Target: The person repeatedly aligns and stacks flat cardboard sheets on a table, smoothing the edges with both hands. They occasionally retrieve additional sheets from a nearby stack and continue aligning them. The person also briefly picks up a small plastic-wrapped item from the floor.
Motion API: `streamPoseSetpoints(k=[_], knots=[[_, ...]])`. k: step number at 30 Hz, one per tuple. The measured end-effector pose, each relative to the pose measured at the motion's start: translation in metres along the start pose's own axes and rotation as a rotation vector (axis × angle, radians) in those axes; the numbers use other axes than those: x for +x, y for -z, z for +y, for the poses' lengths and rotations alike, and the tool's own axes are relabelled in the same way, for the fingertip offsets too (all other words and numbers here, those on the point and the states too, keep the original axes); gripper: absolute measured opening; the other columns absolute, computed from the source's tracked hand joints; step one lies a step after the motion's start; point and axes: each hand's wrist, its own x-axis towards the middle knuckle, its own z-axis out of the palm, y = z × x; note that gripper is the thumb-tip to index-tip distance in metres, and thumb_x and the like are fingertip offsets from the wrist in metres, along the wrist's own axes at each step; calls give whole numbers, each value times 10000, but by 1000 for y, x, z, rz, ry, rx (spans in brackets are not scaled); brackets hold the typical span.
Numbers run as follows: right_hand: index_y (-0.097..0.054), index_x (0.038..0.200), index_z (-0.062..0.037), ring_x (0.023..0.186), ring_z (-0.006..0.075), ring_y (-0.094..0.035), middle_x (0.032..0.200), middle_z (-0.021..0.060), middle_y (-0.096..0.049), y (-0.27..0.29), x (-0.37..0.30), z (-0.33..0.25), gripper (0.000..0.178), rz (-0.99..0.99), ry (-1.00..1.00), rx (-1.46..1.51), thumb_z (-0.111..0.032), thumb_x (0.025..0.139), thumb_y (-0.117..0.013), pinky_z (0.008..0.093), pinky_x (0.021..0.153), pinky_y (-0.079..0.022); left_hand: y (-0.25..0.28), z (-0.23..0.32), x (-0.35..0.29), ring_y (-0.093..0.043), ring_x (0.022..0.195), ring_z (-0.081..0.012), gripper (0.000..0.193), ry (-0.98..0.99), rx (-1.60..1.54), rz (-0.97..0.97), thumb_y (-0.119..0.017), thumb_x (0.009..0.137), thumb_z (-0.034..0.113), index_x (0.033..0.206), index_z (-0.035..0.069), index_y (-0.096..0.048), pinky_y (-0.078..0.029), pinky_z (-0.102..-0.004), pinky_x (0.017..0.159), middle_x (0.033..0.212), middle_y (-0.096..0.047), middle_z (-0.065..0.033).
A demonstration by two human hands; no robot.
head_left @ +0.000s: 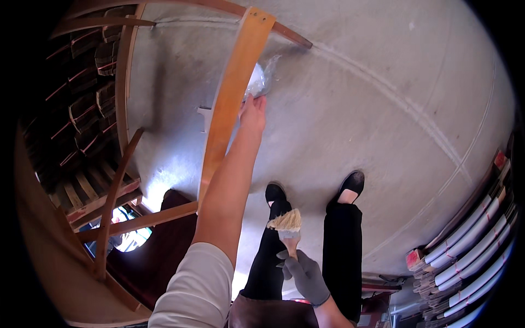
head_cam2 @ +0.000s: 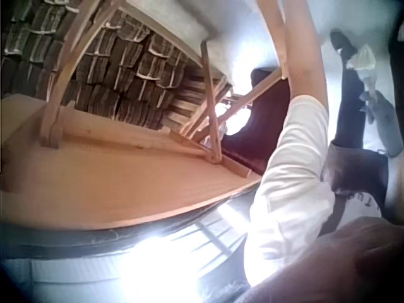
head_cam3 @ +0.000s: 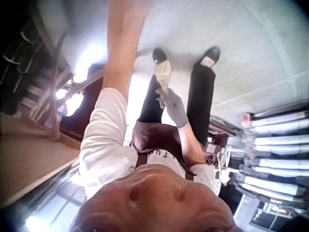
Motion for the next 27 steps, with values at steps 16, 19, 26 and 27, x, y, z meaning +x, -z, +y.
streamPoseSetpoints(k=[16, 19, 26, 27], knots=[[-550, 1242, 6, 580, 68, -445, 688, -7, -467, 50, 7, -11, 333, 481, 527, -74, -276, 1109, -433, 335, 736, -577, 14, -69, -129, -667, 1000, -259, 274, -12, 751, -169, -584, 976, 46, 1239, -28, -559, -594, -398, 884, 1186, -649, -149], [-556, 1201, -19, 580, 60, -450, 705, -13, -493, 76, -32, -10, 325, 702, 593, -94, -313, 1113, -449, 263, 649, -497, -2, -52, -267, -671, 997, -244, 299, 151, 579, -104, -578, 979, 46, 1268, -26, -559, -592, -395, 868, 1204, -652, -143], [-554, 1398, -119, 659, 50, -445, 795, -58, -477, 99, -269, -57, 356, 932, 681, 169, -296, 1092, -510, 267, 653, -512, -36, 47, -532, -667, 999, -177, 292, 340, 909, -381, -629, 980, 85, 1257, -7, -610, -592, -353, 797, 1142, -676, -93], [-525, 1448, -112, 656, 46, -436, 784, -49, -465, 98, -309, -69, 391, 872, 679, 29, -277, 1095, -501, 266, 645, -511, -47, 75, -567, -668, 978, -173, 303, 342, 899, -394, -636, 980, 92, 1265, -7, -608, -592, -345, 789, 1132, -678, -88]])
